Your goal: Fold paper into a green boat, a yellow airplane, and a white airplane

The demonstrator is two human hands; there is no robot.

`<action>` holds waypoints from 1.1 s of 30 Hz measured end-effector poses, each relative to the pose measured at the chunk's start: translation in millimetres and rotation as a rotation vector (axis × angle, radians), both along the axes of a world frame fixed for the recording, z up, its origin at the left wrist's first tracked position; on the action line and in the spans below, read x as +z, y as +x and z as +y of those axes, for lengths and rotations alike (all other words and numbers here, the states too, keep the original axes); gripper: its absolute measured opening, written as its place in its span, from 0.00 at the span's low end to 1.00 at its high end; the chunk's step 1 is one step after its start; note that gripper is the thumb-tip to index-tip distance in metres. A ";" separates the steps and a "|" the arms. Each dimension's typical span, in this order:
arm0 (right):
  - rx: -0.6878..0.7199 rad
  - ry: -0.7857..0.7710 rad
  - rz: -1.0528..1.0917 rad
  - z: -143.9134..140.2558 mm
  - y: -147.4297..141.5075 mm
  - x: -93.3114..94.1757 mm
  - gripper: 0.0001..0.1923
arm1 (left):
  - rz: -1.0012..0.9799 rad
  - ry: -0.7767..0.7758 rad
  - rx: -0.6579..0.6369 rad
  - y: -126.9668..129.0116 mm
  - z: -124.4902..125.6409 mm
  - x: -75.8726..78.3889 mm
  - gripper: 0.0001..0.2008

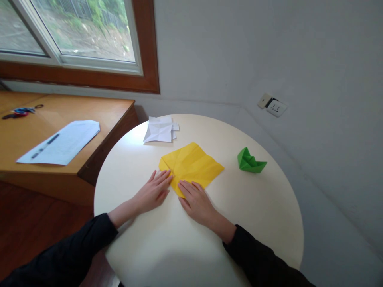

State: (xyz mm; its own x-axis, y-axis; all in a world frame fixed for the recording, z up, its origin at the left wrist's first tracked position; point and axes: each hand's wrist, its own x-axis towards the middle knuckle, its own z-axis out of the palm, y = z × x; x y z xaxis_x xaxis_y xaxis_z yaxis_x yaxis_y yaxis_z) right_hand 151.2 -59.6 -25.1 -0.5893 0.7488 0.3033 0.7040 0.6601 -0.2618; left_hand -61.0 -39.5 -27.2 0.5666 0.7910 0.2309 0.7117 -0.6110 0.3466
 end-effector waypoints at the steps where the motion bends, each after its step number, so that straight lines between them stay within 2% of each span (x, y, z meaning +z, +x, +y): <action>1: 0.000 0.006 -0.005 0.3 0.2 -0.2 0.19 | 0.049 0.000 -0.008 0.4 1.5 -4.6 0.23; 5: 0.008 0.045 -0.026 2.0 1.5 -3.4 0.18 | 0.093 0.026 -0.003 0.8 5.9 -14.6 0.22; 12: 0.068 0.214 0.001 13.2 3.7 -11.9 0.14 | 0.031 0.182 0.027 8.4 16.1 -10.3 0.16; 16: 0.059 0.274 0.044 20.0 5.1 -7.7 0.13 | 0.037 0.243 -0.020 14.2 25.7 -9.2 0.13; 22: 0.066 0.205 0.072 16.8 8.8 1.8 0.12 | 0.069 0.189 -0.026 17.4 24.3 -8.5 0.13; 28: 0.164 0.180 0.031 19.0 12.8 -5.4 0.09 | 0.033 0.093 0.016 17.7 8.5 -13.8 0.17; 33: 0.159 0.141 0.038 19.8 13.6 -8.0 0.08 | -0.017 0.022 0.040 17.2 -0.1 -12.7 0.18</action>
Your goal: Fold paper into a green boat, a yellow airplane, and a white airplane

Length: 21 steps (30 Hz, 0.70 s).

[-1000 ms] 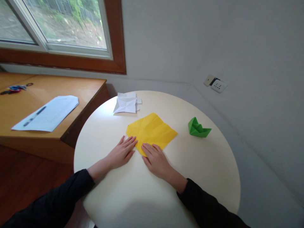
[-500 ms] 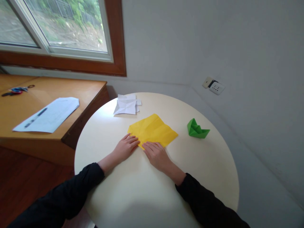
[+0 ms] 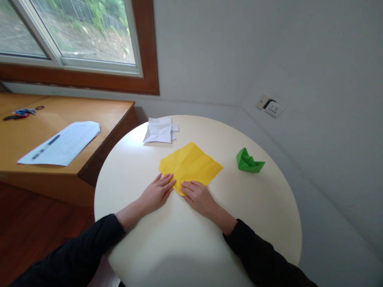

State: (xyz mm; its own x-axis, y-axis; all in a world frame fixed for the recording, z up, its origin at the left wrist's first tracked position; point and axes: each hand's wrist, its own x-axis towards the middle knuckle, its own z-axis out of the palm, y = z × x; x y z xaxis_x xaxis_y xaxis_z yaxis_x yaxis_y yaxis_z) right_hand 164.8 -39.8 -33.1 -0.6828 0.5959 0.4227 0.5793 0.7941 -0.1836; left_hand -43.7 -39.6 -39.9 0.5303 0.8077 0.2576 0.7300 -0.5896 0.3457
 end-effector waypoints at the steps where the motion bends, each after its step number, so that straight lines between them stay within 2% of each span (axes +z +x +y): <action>1: -0.004 -0.008 0.016 0.2 -0.2 0.2 0.08 | -0.010 -0.008 0.010 0.2 0.2 1.2 0.17; 6: -0.145 -0.156 0.139 6.0 -2.9 5.0 0.08 | -0.133 -0.025 0.082 3.9 6.3 9.2 0.12; 13: -0.322 -0.345 0.140 24.9 -8.5 22.2 0.11 | -0.273 -0.082 0.158 10.2 12.5 15.5 0.10; 15: -0.310 -0.365 0.167 27.7 -8.1 23.0 0.11 | -0.274 -0.082 0.158 9.7 13.4 14.4 0.09; 17: -0.240 -0.367 0.210 27.4 -5.7 19.3 0.07 | -0.268 -0.071 0.134 8.1 13.7 12.1 0.07; 19: -0.149 -0.317 0.228 24.8 -1.5 12.5 0.02 | -0.241 -0.054 0.094 6.5 13.1 9.3 0.05; 21: -0.097 -0.227 0.202 21.7 3.2 6.1 0.04 | -0.206 -0.031 0.077 5.8 12.2 8.0 0.07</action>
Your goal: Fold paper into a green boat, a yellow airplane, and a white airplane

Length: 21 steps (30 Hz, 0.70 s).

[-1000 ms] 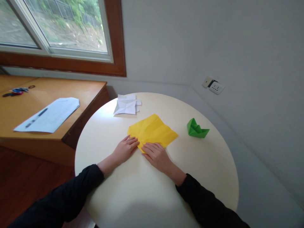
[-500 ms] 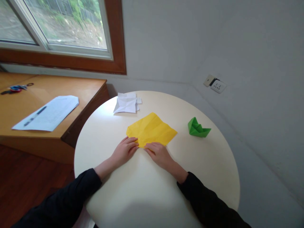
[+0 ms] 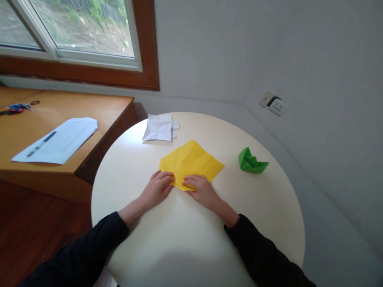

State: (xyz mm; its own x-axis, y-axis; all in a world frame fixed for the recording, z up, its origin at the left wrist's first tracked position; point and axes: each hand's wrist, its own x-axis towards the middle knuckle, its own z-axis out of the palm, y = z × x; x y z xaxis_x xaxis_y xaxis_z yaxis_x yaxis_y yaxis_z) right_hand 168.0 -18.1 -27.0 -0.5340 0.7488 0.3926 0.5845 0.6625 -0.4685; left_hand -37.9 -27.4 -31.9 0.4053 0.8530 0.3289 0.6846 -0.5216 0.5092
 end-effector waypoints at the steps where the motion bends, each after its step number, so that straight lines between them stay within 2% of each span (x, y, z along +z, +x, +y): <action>1: 0.000 0.046 -0.022 -0.8 2.0 -1.2 0.05 | 0.012 0.016 0.003 0.2 -0.3 0.6 0.08; 3: -0.016 0.126 -0.053 0.0 4.7 4.5 0.07 | 0.012 0.051 0.007 1.4 -0.2 5.9 0.08; 5: -0.024 0.223 -0.060 3.8 5.3 24.2 0.07 | -0.030 0.082 -0.005 3.2 1.4 18.3 0.08; 7: -0.041 0.356 -0.031 8.1 5.0 57.2 0.08 | -0.133 0.092 0.013 4.9 4.0 38.0 0.08; 9: -0.123 0.504 0.041 9.5 4.8 96.8 0.11 | -0.290 0.035 0.114 6.4 7.0 62.2 0.08; 11: -0.202 0.644 0.123 6.3 5.1 132.0 0.16 | -0.509 -0.085 0.175 7.2 9.9 85.0 0.09; 13: -0.222 0.723 0.170 -0.7 4.6 152.8 0.18 | -0.775 -0.214 0.191 7.4 12.3 99.5 0.11; 14: -0.202 0.740 0.167 -5.0 3.5 155.9 0.18 | -0.884 -0.279 0.203 7.6 12.9 101.9 0.12; 16: -0.119 0.724 0.106 -14.3 -1.2 147.4 0.18 | -1.067 -0.437 0.246 8.7 12.4 96.0 0.14; 19: 0.013 0.573 -0.079 -29.7 -13.2 106.7 0.17 | -1.251 -0.705 0.352 14.2 4.9 68.0 0.13; 21: 0.032 0.398 -0.195 -40.7 -21.0 72.0 0.18 | -1.255 -0.789 0.372 19.5 -3.5 47.0 0.11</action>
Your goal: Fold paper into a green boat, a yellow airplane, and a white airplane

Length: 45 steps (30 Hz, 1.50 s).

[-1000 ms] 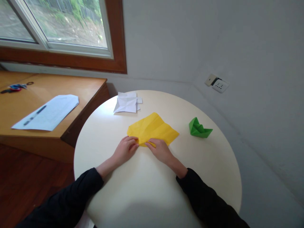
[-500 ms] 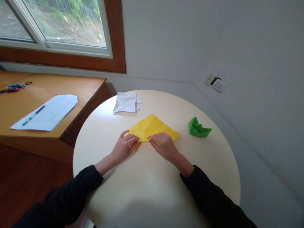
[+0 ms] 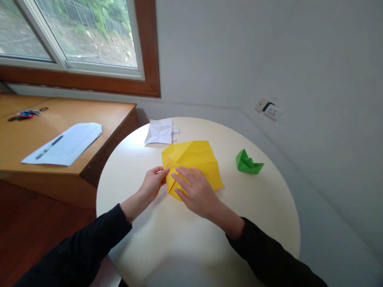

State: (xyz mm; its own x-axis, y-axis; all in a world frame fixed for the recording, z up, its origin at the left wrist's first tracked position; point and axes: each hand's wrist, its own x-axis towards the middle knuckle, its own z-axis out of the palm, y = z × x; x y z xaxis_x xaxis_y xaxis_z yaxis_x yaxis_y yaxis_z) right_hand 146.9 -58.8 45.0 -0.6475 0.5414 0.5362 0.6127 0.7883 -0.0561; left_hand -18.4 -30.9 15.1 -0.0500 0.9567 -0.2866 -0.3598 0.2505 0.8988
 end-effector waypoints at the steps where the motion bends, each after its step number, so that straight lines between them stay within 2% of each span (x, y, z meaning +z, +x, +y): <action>1: -0.013 -0.092 -0.049 -5.4 -2.9 -16.6 0.21 | -0.002 -0.038 -0.015 2.1 -4.3 -8.4 0.11; 3: -0.041 -0.246 -0.115 -14.5 -5.8 -44.6 0.26 | 0.000 -0.113 -0.057 2.5 -11.0 -18.4 0.08; 5: -0.053 -0.317 -0.137 -19.9 -5.5 -62.8 0.29 | 0.001 -0.172 -0.111 -4.5 -13.8 -19.5 0.05; 7: -0.058 -0.350 -0.140 -21.3 -3.9 -71.4 0.30 | 0.028 -0.212 -0.173 -18.6 -13.2 -15.5 0.04; 9: -0.060 -0.364 -0.132 -20.1 -3.1 -73.3 0.29 | 0.226 -0.218 -0.289 -35.5 -11.6 -11.5 0.06; 11: -0.062 -0.377 -0.124 -18.0 -3.6 -72.3 0.27 | 0.515 -0.054 -0.359 -49.3 -11.7 -11.1 0.08; 14: -0.063 -0.403 -0.106 -15.7 -5.0 -70.6 0.25 | 0.997 0.475 -0.426 -56.5 -14.9 -18.9 0.11; 16: -0.054 -0.419 -0.090 -14.3 -4.3 -70.3 0.24 | 1.204 0.794 -0.510 -53.4 -16.1 -28.0 0.15; 17: -0.046 -0.428 -0.081 -13.5 -3.1 -70.3 0.24 | 1.269 0.900 -0.560 -50.9 -15.5 -33.0 0.16; 20: -0.028 -0.464 -0.054 -10.2 3.0 -69.5 0.25 | 1.366 1.090 -0.620 -44.0 -9.3 -45.8 0.14; 25: 0.003 -0.486 -0.003 -5.8 11.7 -67.3 0.30 | 1.354 1.238 -0.551 -37.5 1.5 -51.3 0.12; 27: 0.009 -0.456 -0.015 -5.5 11.8 -68.2 0.30 | 1.336 1.272 -0.508 -34.8 2.7 -49.8 0.12; 30: -0.018 -0.391 -0.047 -5.1 10.3 -73.3 0.25 | 1.308 1.289 -0.470 -31.4 2.7 -48.2 0.11; 35: -0.009 -0.330 -0.022 -0.5 11.0 -84.5 0.19 | 1.247 1.256 -0.508 -30.1 2.5 -48.5 0.10; 38: -0.020 -0.409 0.088 4.9 12.0 -81.8 0.16 | 1.198 1.172 -0.521 -28.0 3.1 -48.0 0.10; 41: -0.121 -0.551 0.186 13.9 13.9 -70.0 0.10 | 1.123 1.040 -0.489 -22.8 5.1 -46.6 0.11; 45: -0.284 -0.692 0.153 29.1 18.3 -54.4 0.13 | 1.041 0.891 -0.470 -13.8 9.2 -44.3 0.11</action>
